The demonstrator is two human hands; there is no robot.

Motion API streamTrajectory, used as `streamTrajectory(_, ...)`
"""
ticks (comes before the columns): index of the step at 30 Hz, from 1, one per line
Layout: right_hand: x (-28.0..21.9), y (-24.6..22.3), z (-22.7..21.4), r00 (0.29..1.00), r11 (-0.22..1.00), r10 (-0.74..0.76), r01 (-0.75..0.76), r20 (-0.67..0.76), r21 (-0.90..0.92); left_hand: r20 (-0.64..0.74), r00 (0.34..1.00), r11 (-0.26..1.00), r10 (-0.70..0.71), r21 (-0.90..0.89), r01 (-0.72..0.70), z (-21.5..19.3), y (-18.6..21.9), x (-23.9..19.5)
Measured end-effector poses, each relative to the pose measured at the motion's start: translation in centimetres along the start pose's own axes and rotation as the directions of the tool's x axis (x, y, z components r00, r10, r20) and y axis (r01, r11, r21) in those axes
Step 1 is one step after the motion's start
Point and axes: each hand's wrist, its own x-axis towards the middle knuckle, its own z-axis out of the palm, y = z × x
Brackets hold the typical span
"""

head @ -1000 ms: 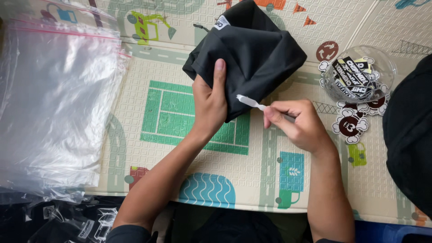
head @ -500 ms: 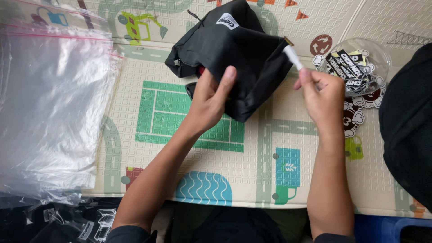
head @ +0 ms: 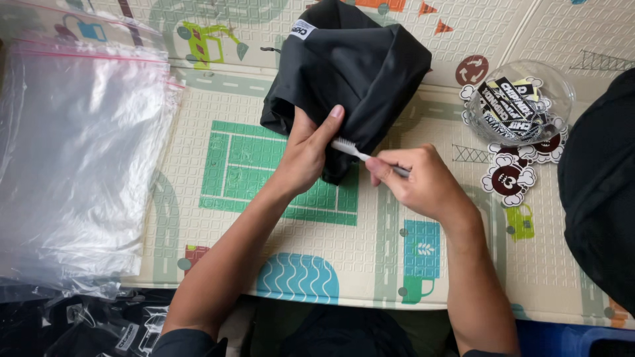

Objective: The person uses a toothbrush to scrub the exterior of a black sling bag, focusing on seams and the strap. They then attach a small decorative tag to the bag's zipper pull.

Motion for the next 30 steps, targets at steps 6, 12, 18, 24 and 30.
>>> streamTrajectory(6, -0.1, -2.7, -0.3, 0.968, 0.993, 0.104, -0.089, 0.228, -0.073, -0.093, 0.996, 0.976, -0.009, -0.218, -0.012, -0.3, -2.3, 0.8)
streamTrajectory(12, -2.1, 3.1, -3.7, 0.967, 0.995, 0.098, -0.091, -0.234, 0.042, -0.112, 0.993, 0.95, -0.026, -0.311, -0.01, 0.9, -0.7, 1.0)
streamTrajectory(18, -1.1, 5.8, -4.0, 0.721, 0.953, 0.232, -0.034, -0.652, 0.301, -0.045, 0.89, 0.888, -0.454, -0.1, 0.448, 0.0, 4.2, -0.2)
streamTrajectory(24, -0.3, 12.5, -4.5, 0.768, 0.997, -0.003, -0.048, -0.64, -0.063, 0.476, 0.562, 0.674, -0.677, 0.708, 0.213, -0.5, 8.8, 0.3)
streamTrajectory(30, 0.0, 12.5, -2.2, 0.863, 0.91, 0.223, -0.351, -0.453, -0.221, 0.139, 0.888, 0.373, -0.438, 0.927, 0.039, -2.4, 9.2, 0.5)
